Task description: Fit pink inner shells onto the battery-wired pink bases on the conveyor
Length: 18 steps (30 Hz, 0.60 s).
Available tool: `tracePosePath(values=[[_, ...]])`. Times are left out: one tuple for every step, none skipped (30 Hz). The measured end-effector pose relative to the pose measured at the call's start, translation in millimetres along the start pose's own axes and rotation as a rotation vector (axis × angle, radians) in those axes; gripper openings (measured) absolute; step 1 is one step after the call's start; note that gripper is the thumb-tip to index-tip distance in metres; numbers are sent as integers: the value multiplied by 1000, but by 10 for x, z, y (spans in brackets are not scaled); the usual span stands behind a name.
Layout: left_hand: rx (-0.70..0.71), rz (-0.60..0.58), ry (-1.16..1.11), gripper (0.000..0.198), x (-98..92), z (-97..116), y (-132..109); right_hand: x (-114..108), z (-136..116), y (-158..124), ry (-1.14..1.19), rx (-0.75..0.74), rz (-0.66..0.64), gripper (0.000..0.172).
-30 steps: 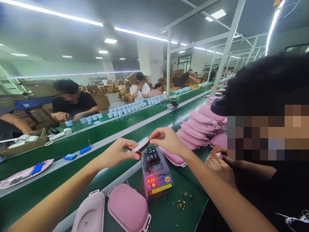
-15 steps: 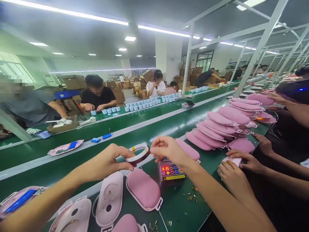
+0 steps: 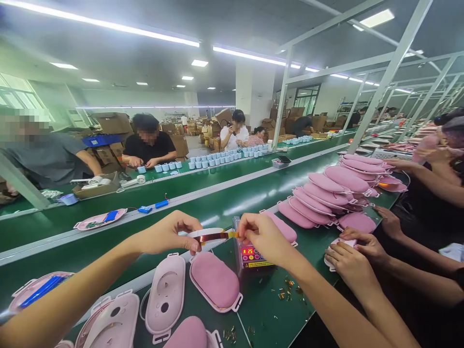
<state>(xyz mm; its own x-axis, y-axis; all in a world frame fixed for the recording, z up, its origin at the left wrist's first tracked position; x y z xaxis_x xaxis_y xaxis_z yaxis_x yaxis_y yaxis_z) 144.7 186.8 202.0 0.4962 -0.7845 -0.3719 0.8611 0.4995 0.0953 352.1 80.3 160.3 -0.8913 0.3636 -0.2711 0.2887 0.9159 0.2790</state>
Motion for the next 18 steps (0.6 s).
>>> tracePosePath(values=[[-18, 10, -51, 16, 13, -28, -16, 15, -7, -30, -9, -23, 11, 16], [-34, 16, -87, 16, 24, -51, -32, 34, -19, -61, -20, -46, 30, 18], [-48, 17, -111, 16, 35, -67, -47, 57, -37, -92, -30, -68, 54, 19], [-61, 16, -130, 17, 43, -76, -61, 84, -63, -122, -40, -97, 82, 19], [-74, 17, -149, 18, 49, -78, -72, 114, -96, -150, -56, -138, 110, 17], [-85, 20, -167, 20, 52, -74, -82, 145, -133, -174, -83, -187, 137, 15], [-92, 27, -184, 21, 52, -66, -91, 175, -169, -193, -123, -238, 167, 15], [-98, 32, -197, 22, 50, -56, -99, 201, -201, -206, -171, -287, 202, 16], [-103, 35, -210, 23, 47, -47, -108, 221, -225, -213, -222, -332, 234, 18], [-108, 36, -220, 24, 41, -41, -117, 235, -240, -215, -264, -367, 260, 19], [-113, 38, -228, 24, 33, -39, -127, 242, -246, -211, -291, -390, 274, 19], [-119, 40, -237, 25, 21, -42, -138, 244, -244, -204, -297, -403, 271, 19], [-124, 42, -247, 26, 8, -50, -150, 241, -238, -195, -283, -408, 255, 18], [-128, 43, -257, 28, -7, -63, -162, 232, -232, -187, -255, -402, 233, 18], [-129, 39, -274, 30, -22, -77, -175, 217, -229, -182, -221, -394, 215, 18], [-129, 27, -298, 33, -36, -93, -188, 198, -234, -181, -187, -390, 203, 17], [-129, 11, -328, 36, -49, -109, -202, 176, -250, -186, -159, -396, 196, 15], [-129, -5, -362, 38, -62, -125, -215, 154, -275, -196, -141, -410, 190, 12]])
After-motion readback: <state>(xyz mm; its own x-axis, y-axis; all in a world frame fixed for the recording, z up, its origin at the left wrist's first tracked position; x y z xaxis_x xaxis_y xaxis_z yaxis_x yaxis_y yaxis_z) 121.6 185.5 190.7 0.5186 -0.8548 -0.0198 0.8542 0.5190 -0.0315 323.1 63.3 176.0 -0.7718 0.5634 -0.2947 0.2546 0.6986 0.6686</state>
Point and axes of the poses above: each hand's wrist, its own y-axis towards the middle knuckle, its own x-axis out of the palm, z = x × y, the point moved 3 cm from there along y, towards the middle knuckle, and after that the axes turned 15 degrees about z, right-handed, at the moved point
